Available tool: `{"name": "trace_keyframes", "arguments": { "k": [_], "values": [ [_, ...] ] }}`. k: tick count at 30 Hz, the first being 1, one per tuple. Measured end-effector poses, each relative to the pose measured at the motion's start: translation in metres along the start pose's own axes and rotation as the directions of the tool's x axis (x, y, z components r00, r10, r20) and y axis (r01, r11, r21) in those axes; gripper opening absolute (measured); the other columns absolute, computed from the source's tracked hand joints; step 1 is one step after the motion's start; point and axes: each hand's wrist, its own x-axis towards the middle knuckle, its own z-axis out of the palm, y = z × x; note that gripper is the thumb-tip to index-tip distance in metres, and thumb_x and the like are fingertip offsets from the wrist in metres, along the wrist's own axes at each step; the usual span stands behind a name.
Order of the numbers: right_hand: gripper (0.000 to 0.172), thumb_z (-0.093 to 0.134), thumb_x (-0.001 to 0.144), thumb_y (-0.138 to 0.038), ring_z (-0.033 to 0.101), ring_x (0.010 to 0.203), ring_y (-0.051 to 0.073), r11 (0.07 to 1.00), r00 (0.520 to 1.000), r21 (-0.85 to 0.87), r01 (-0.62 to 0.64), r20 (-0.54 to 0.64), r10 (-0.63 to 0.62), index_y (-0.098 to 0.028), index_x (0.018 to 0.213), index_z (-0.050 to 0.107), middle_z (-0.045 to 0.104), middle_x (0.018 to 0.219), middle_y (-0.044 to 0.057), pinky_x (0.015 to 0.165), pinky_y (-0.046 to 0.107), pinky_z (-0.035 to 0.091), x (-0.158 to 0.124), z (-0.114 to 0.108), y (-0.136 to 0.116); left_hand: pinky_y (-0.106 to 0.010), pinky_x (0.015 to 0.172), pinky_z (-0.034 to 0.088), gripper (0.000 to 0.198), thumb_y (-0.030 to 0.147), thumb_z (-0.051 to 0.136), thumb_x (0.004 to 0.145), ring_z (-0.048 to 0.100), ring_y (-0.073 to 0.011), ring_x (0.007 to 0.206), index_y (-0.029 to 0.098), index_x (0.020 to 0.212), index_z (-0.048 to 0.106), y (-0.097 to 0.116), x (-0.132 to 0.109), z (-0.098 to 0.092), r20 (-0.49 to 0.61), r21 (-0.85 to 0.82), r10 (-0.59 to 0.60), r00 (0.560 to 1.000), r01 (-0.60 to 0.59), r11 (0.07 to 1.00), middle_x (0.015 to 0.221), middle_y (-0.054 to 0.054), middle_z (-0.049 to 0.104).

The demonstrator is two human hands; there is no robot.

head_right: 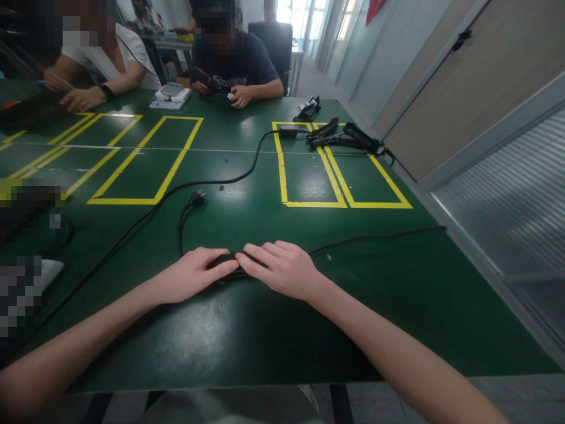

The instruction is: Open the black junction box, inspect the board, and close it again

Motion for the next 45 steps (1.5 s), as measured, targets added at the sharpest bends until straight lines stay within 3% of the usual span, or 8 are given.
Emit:
{"name": "trace_keyframes", "arguments": {
  "k": [3,6,10,24,31,40,43,45],
  "values": [
    [0.035,0.047,0.109,-0.033,0.071,0.093,0.023,0.999,1.0,0.047,-0.015,-0.02,0.016,-0.019,0.135,0.065,0.075,0.122,0.014,0.075,0.035,0.055,0.002,-0.001,0.0,-0.027,0.065,0.045,0.048,0.063,0.051,0.102,0.065,-0.0176,0.072,0.02,0.094,0.07,-0.002,0.0,0.003,-0.034,-0.023,0.017,0.999,-0.018,1.0,0.081,0.001,0.072],
    [0.043,0.058,0.104,-0.047,0.072,0.094,0.025,0.983,0.997,0.165,-0.08,0.021,0.078,-0.016,0.134,0.061,0.076,0.113,0.014,0.074,0.035,0.056,0.004,0.002,-0.001,-0.029,0.071,0.048,0.043,0.061,0.06,0.1,0.067,-0.0202,0.08,0.019,0.099,0.069,-0.01,0.002,0.011,-0.185,0.162,0.162,0.969,-0.133,0.978,0.089,-0.003,0.073],
    [0.033,0.058,0.105,-0.047,0.072,0.084,0.022,0.953,0.983,0.243,-0.18,0.089,0.163,-0.019,0.123,0.063,0.075,0.098,0.009,0.068,0.03,0.053,0.002,0.007,0.0,-0.031,0.071,0.049,0.044,0.062,0.061,0.099,0.065,-0.0213,0.079,0.019,0.098,0.067,-0.015,0.004,0.016,-0.192,0.309,0.303,0.934,-0.235,0.922,0.085,-0.004,0.069],
    [0.033,0.054,0.108,-0.045,0.071,0.076,0.019,0.982,0.995,0.162,-0.1,0.031,0.096,-0.019,0.124,0.065,0.075,0.093,0.007,0.063,0.028,0.048,0.003,0.002,0.0,-0.03,0.071,0.049,0.033,0.053,0.059,0.102,0.065,-0.02,0.083,0.02,0.102,0.065,-0.012,0.0,0.013,-0.174,0.183,0.264,0.949,-0.233,0.955,0.092,-0.003,0.07],
    [0.047,0.048,0.11,-0.044,0.074,0.086,0.023,0.98,0.987,0.138,-0.14,0.091,0.128,-0.019,0.15,0.048,0.075,0.11,0.01,0.069,0.032,0.055,0.006,-0.001,-0.005,-0.03,0.069,0.048,0.028,0.045,0.061,0.102,0.064,-0.0195,0.079,0.018,0.098,0.065,-0.012,0.0,0.014,-0.215,0.191,0.296,0.93,-0.257,0.947,0.088,-0.004,0.07],
    [0.051,0.054,0.107,-0.05,0.072,0.088,0.022,0.988,0.982,0.084,-0.132,0.144,0.119,-0.02,0.148,0.054,0.072,0.113,0.011,0.069,0.031,0.055,0.006,0.0,-0.007,-0.032,0.075,0.052,0.026,0.044,0.063,0.101,0.067,-0.0203,0.083,0.018,0.104,0.068,-0.013,0.0,0.013,-0.228,0.174,0.286,0.931,-0.25,0.953,0.092,-0.004,0.072],
    [0.044,0.052,0.108,-0.042,0.071,0.084,0.02,0.995,0.99,0.056,-0.079,0.123,0.072,-0.025,0.148,0.056,0.071,0.116,0.011,0.068,0.03,0.055,0.003,0.002,-0.004,-0.035,0.08,0.055,0.026,0.043,0.063,0.101,0.069,-0.022,0.089,0.018,0.109,0.067,-0.013,0.001,0.017,-0.288,0.167,0.322,0.902,-0.284,0.944,0.097,-0.006,0.074],
    [0.042,0.052,0.108,-0.038,0.071,0.081,0.02,0.985,0.989,0.101,-0.137,0.073,0.13,-0.027,0.148,0.057,0.072,0.112,0.009,0.067,0.029,0.055,0.0,0.002,0.004,-0.04,0.091,0.056,0.033,0.041,0.062,0.102,0.069,-0.0255,0.103,0.017,0.125,0.063,-0.013,0.001,0.019,-0.388,0.211,0.377,0.841,-0.317,0.924,0.112,-0.01,0.074]
  ]
}}
